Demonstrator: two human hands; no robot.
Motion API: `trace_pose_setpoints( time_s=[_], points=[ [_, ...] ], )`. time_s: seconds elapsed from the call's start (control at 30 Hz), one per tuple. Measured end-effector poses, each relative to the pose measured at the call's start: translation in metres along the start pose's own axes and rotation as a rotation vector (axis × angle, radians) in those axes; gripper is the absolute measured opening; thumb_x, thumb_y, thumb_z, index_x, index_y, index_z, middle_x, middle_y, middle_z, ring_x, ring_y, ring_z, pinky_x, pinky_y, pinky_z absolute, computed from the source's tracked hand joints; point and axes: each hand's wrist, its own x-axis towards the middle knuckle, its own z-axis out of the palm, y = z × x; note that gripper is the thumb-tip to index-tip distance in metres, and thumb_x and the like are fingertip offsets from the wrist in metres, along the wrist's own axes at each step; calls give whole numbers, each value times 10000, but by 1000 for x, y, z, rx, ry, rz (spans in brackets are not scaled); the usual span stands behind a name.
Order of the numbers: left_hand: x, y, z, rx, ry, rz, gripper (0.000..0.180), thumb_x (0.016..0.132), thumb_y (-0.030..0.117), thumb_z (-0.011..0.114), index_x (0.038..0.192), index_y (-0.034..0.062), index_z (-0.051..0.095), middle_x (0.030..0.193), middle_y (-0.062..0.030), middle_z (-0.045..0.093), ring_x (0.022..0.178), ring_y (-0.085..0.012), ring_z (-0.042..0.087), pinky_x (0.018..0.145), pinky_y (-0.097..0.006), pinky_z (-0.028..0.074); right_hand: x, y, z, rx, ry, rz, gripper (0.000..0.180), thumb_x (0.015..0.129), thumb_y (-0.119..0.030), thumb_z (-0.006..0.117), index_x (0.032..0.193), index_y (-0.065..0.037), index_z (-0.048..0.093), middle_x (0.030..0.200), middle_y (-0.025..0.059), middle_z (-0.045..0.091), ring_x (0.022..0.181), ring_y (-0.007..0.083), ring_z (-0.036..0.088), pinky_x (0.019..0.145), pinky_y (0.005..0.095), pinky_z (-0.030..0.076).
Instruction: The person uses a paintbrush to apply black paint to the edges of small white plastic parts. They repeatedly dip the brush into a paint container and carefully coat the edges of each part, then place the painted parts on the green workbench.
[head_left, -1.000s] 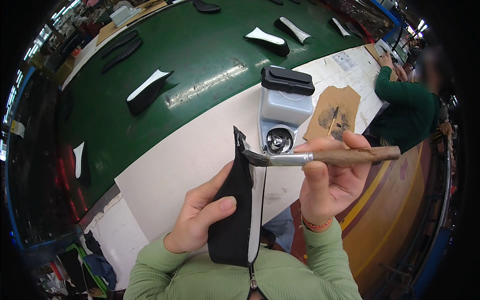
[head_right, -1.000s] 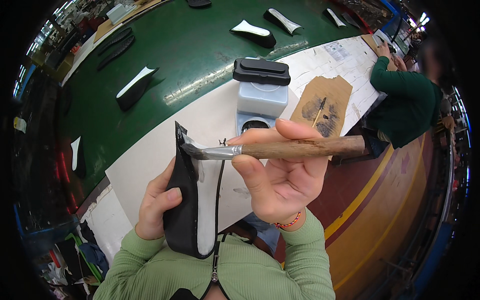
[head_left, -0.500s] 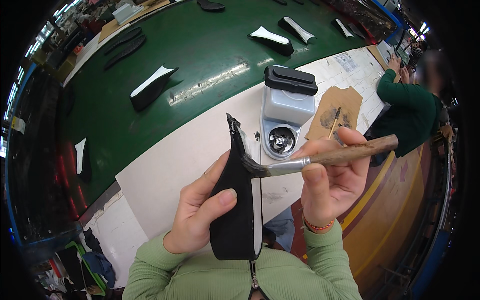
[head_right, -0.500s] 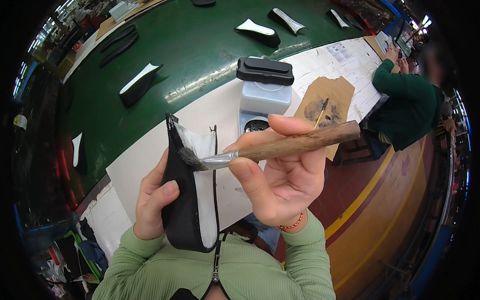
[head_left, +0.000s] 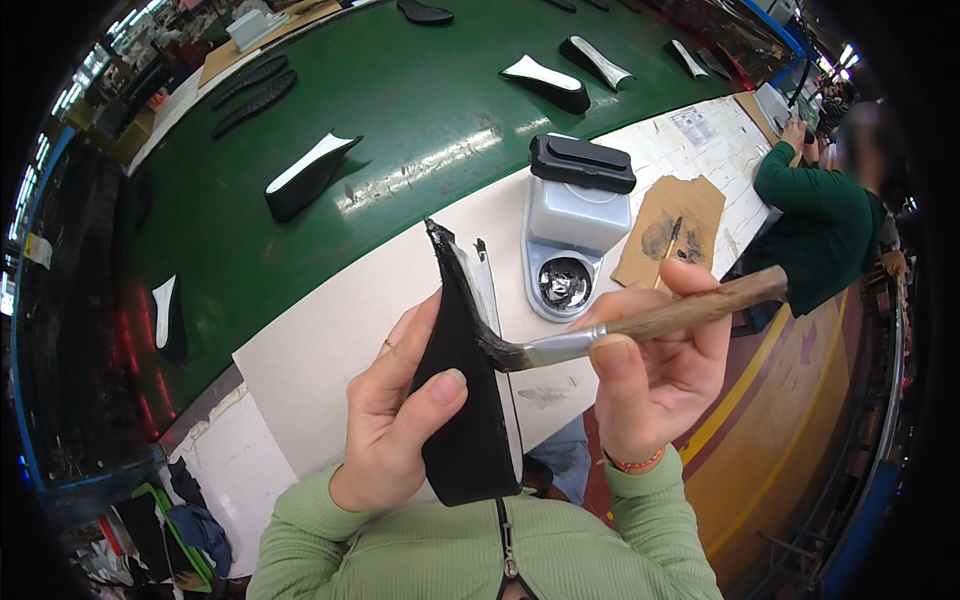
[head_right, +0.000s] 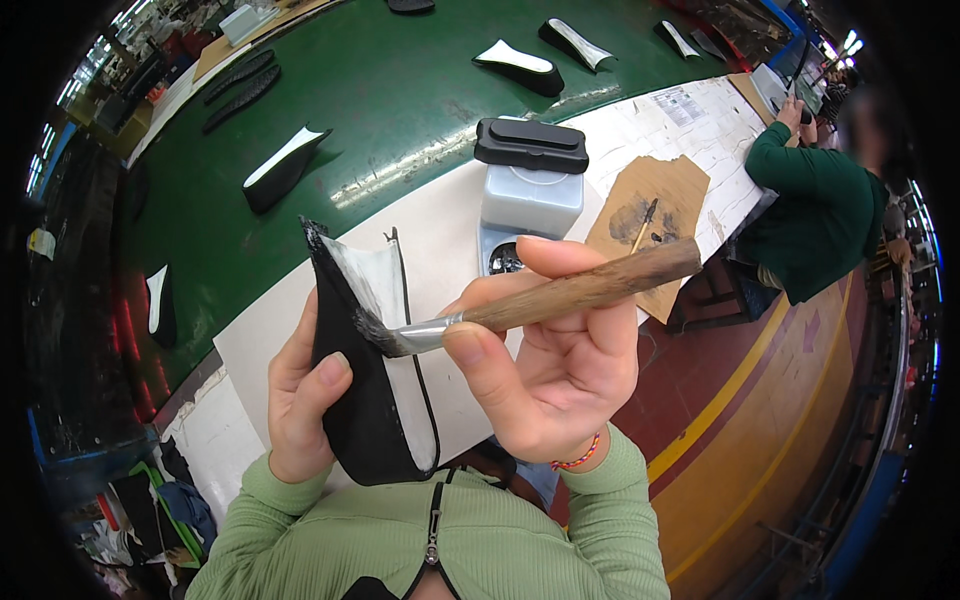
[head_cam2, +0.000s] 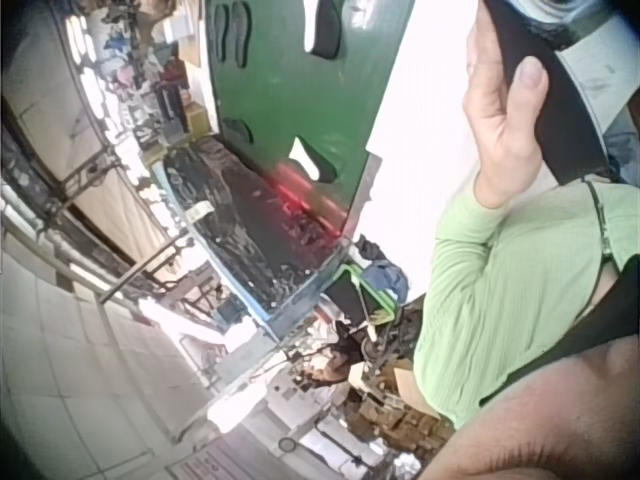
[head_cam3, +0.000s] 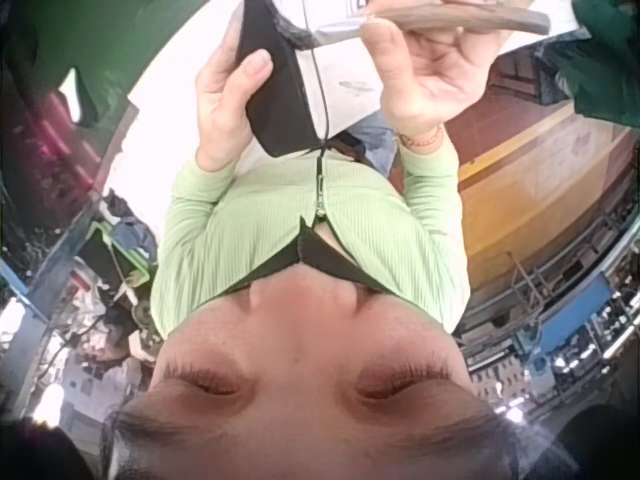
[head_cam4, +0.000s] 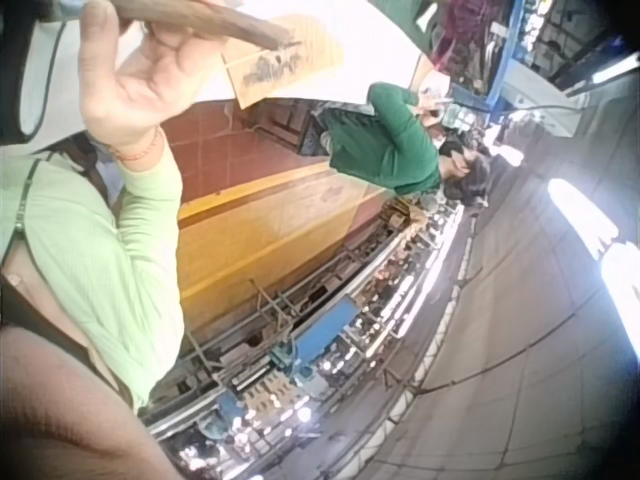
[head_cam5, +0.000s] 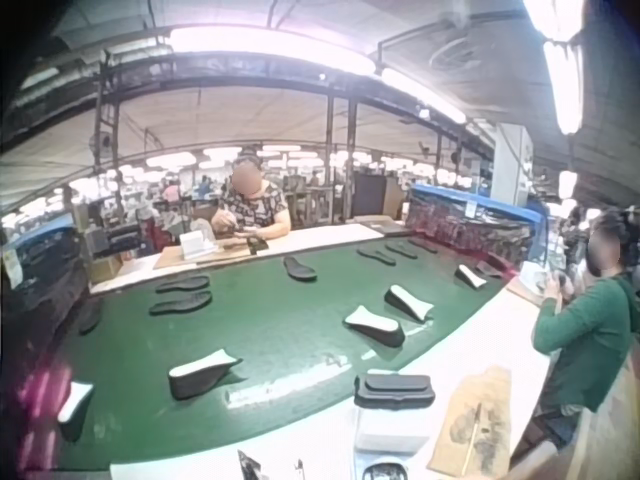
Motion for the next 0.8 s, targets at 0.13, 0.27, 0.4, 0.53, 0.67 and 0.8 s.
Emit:
trace_pose_setpoints(
  time_s=[0.13,0.27,0.4,0.53,0.67,0.8],
  points=[
    [0,-1,-1,88,50,55,591,828,104,463,1372,-14,265,1289,-118,466,1150,-175,473,990,-299,339,0,0,3,-21,11,4,544,730,93,638,1196,69,357,823,164,615,747,150,586,683,247,455],
    [0,-1,-2,113,54,105,569,832,97,470,1352,-41,287,1297,-142,443,1176,-197,438,1003,-309,307,-1,-1,3,-14,-3,6,543,729,95,638,1194,70,358,815,162,614,740,147,585,679,245,455],
    [2,0,-4,83,35,132,521,844,84,487,1318,-76,339,1318,-176,399,1211,-224,385,1017,-324,263,-3,-3,3,-22,-12,24,534,741,85,631,1197,71,354,817,157,613,735,137,579,678,235,448],
    [3,0,-3,-10,28,108,522,846,79,484,1326,-63,334,1326,-165,396,1209,-205,394,1013,-312,273,3,-5,2,96,15,113,519,773,57,611,1216,64,339,826,149,613,750,129,575,690,229,445],
    [-1,1,0,-107,-24,45,523,849,71,479,1333,-55,328,1331,-146,398,1201,-187,402,1008,-299,280,12,-2,6,177,158,60,542,793,41,598,1249,48,304,851,153,615,779,137,580,728,245,452],
    [-3,3,1,-98,-39,15,519,850,63,481,1332,-56,329,1339,-141,392,1213,-187,386,1015,-300,266,16,5,15,123,133,-64,581,785,52,604,1266,46,278,870,173,613,789,156,586,755,266,456]
  ],
)
